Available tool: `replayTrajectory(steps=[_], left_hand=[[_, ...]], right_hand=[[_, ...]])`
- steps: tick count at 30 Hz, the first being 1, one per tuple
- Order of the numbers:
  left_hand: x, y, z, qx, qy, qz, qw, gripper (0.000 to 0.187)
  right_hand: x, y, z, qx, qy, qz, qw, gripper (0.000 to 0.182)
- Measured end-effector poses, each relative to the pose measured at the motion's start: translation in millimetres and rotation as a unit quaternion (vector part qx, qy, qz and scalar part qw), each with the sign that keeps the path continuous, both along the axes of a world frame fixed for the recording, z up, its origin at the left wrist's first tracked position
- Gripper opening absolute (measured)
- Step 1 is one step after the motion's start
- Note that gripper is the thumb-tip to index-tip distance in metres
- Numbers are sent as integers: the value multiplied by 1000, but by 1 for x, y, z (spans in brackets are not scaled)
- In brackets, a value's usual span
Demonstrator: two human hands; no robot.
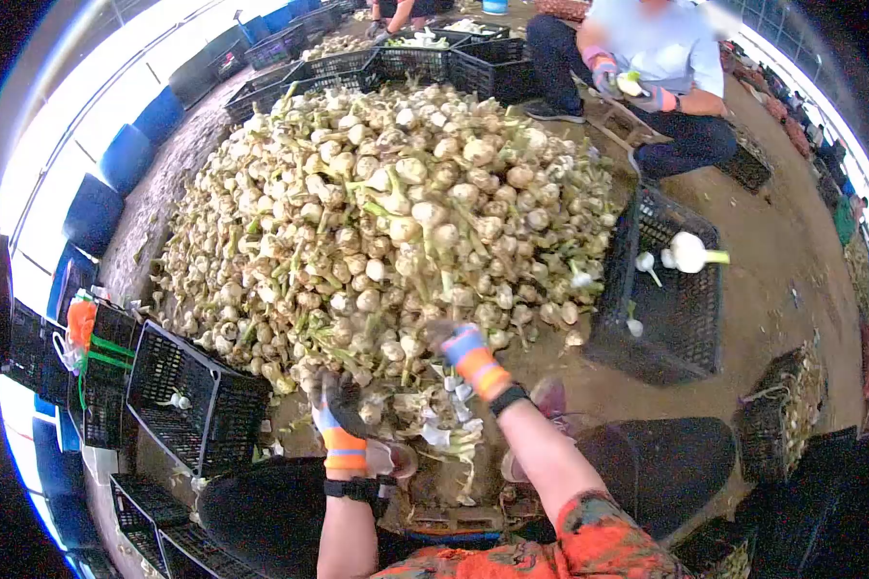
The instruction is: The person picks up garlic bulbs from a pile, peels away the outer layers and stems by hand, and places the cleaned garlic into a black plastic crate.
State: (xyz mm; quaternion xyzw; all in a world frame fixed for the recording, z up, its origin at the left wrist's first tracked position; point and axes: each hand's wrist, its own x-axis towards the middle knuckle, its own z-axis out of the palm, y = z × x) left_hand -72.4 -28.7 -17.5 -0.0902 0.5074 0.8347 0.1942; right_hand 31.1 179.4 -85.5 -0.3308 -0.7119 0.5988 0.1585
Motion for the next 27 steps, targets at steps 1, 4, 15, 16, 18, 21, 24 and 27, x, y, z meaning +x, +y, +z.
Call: replayTrajectory(steps=[1,4,15,16,18,21,24,27], left_hand=[[3,-2,0,-16,3,-3,1000,37],[-1,-4,-15,-18,18,-13,1000,30],[13,19,-35,-34,189,-186,964,61],[12,20,-37,-6,190,-187,964,60],[15,22,-32,-49,244,-186,951,58],[35,25,15,-98,339,-149,924,56],[41,25,23,-104,363,-145,915,59],[45,22,23,-64,350,-149,923,57]], right_hand=[[-24,-16,-32,152,-142,69,976,38],[-63,-38,-31,376,-312,272,829,39],[-12,-70,38,-458,225,76,856,24],[-9,-62,22,-229,166,132,950,26],[-4,-68,30,-335,231,40,912,27],[0,-73,63,-252,228,2,941,27],[-5,-69,38,-101,234,-12,967,26],[13,-82,92,-101,261,0,960,23]])
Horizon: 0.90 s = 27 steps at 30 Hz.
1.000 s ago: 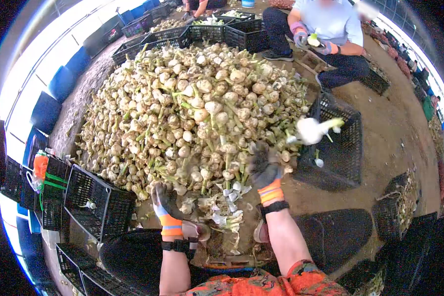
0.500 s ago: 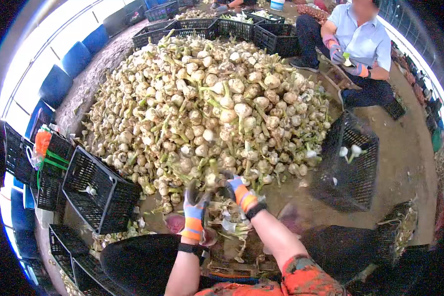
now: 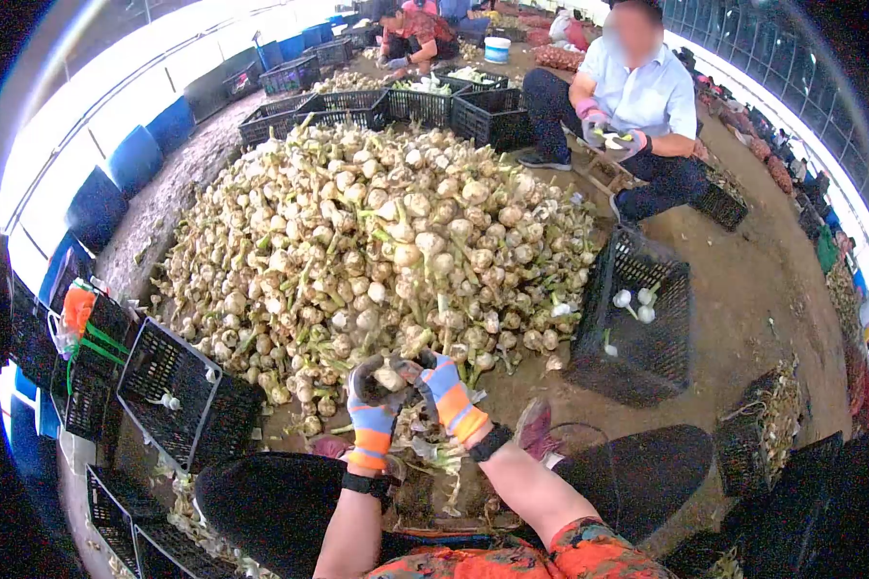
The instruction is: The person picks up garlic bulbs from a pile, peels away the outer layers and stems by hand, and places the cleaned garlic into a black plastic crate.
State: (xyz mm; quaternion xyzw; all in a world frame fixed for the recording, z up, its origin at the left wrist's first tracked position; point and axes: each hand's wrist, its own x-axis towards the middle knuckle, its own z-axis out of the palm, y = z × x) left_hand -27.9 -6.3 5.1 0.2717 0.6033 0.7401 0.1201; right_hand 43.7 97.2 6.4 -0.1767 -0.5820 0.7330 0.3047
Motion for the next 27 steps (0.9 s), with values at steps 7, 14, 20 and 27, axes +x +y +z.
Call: replayTrajectory(steps=[7,14,20,27], left_hand=[[6,-1,4,25,-12,-49,998,63],[22,-13,51,135,-260,-162,942,50],[17,-3,27,49,-213,-186,958,54],[15,-15,46,15,-94,-254,962,56]], right_hand=[[39,4,47,-117,-59,73,989,24],[57,25,57,69,-131,18,989,41],[54,21,63,231,-187,16,955,41],[52,40,23,-174,-54,-80,980,17]])
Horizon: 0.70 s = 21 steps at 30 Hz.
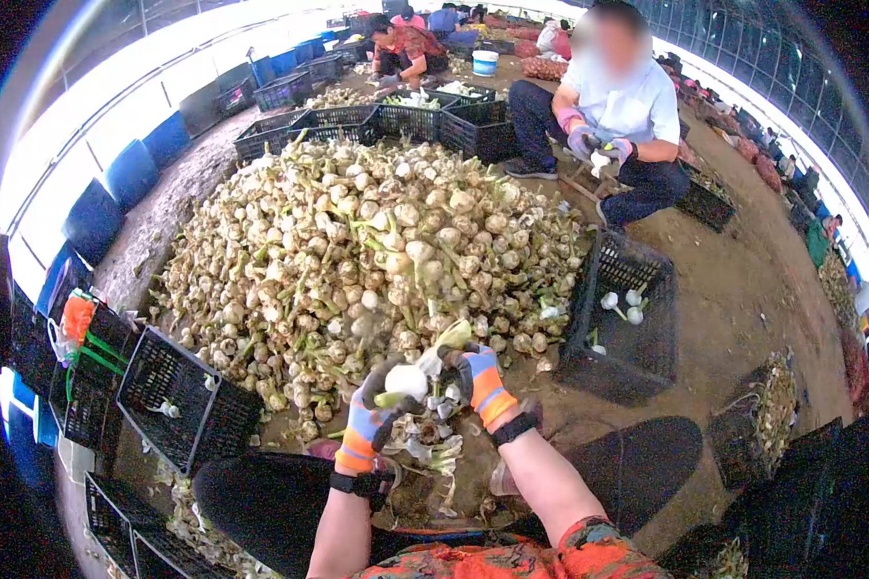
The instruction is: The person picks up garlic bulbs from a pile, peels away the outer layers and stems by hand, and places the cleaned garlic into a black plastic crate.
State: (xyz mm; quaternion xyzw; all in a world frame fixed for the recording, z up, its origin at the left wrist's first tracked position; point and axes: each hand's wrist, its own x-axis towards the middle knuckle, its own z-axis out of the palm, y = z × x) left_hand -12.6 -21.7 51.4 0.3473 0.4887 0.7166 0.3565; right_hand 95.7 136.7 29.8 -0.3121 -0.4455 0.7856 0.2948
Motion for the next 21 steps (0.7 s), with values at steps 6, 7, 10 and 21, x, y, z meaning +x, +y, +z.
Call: replayTrajectory(steps=[6,7,10,21], left_hand=[[-2,-11,4,-55,52,-52,996,58],[-3,-11,8,-53,53,-50,996,58],[-11,-10,15,17,25,-47,998,68],[2,0,-4,19,-98,-37,994,87]], right_hand=[[12,38,-79,238,-247,-84,935,9],[15,44,-68,250,-307,-93,914,10],[19,37,-48,396,-468,228,756,40],[-16,-27,104,647,-301,338,614,33]])
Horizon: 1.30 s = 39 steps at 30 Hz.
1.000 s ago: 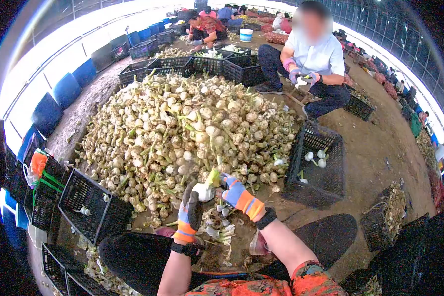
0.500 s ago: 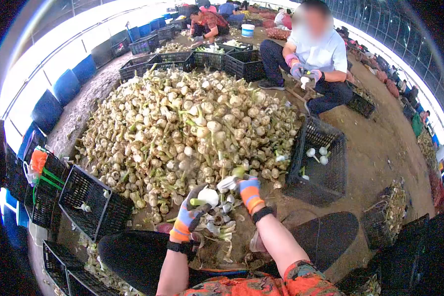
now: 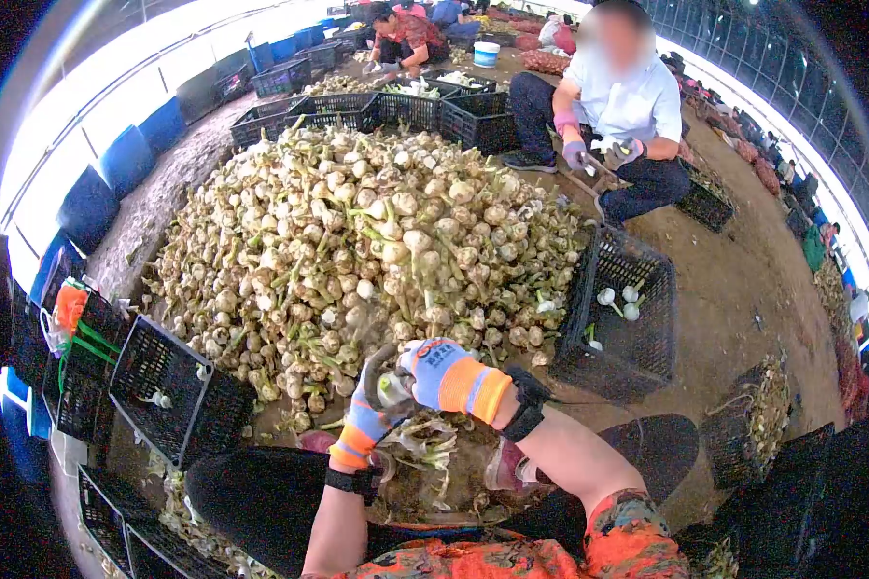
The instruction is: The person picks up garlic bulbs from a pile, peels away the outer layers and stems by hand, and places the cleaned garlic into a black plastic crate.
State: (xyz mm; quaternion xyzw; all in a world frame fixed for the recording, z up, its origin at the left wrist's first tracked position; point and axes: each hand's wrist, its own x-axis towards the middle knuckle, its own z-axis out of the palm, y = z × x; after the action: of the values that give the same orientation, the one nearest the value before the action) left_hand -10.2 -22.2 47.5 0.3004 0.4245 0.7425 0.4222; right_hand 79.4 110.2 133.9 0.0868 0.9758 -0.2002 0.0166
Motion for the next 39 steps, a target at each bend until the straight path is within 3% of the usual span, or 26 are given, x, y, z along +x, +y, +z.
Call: replayTrajectory(steps=[2,3,5,7,9,10,12,14,16,19,23,25,26,28,30,32,33,34,35,36,37,38,39], left_hand=[[-4,1,-6,0,141,27,990,87],[-6,0,-7,-6,158,28,987,86],[-4,2,-10,-2,123,29,992,84],[-5,3,-15,0,86,33,996,83],[-9,4,-17,15,79,108,991,70],[-8,5,-14,13,99,193,976,62],[-2,2,0,-13,-93,178,980,49],[3,6,3,-68,-155,249,954,36],[-2,5,-14,-62,-138,267,952,27],[-10,2,-21,-34,-149,263,953,31],[-14,1,-11,57,-254,175,950,30],[-15,2,-16,160,-346,85,921,33],[-16,2,-18,162,-370,103,909,36],[-20,0,-9,171,-451,59,874,37],[-27,-3,-15,162,-457,71,871,37],[-30,-1,-29,152,-466,80,868,36],[-31,0,-42,123,-411,123,895,36],[-30,2,-50,91,-353,164,917,36],[-28,5,-58,39,-260,171,950,37],[-34,4,-95,-46,-194,121,972,40],[-23,7,-70,-91,40,120,988,39],[-14,13,-58,-103,2,100,990,43],[-4,18,-46,-116,-37,82,989,48]], right_hand=[[-6,-4,7,49,-47,17,998,28],[-6,-6,12,64,-38,22,997,30],[-5,-6,9,80,-28,27,996,31],[-4,-1,-10,47,105,-8,993,28],[-1,0,-17,5,146,-56,988,29],[-2,-1,-17,-36,185,-102,977,30],[-1,-4,-25,-100,163,-110,975,32],[-2,-13,-51,-61,195,-106,973,32],[-2,-16,-57,-5,261,-125,957,29],[-8,9,-62,-113,116,-308,937,38],[2,45,-137,-53,229,-398,887,31],[14,45,-148,-39,111,-400,909,34],[19,42,-155,-40,109,-401,909,34],[29,31,-175,-142,-134,-301,933,35],[44,30,-226,-129,-258,-119,950,37],[45,24,-231,-110,-223,-184,951,30],[42,29,-235,-409,-88,-248,874,30],[39,29,-229,-659,60,-287,693,31],[35,25,-222,-661,60,-292,689,31],[25,15,-189,-793,100,-243,550,32],[14,9,-163,-892,137,-183,390,34],[6,7,-154,-889,131,-215,382,54],[1,22,-179,-892,199,-200,353,51]])
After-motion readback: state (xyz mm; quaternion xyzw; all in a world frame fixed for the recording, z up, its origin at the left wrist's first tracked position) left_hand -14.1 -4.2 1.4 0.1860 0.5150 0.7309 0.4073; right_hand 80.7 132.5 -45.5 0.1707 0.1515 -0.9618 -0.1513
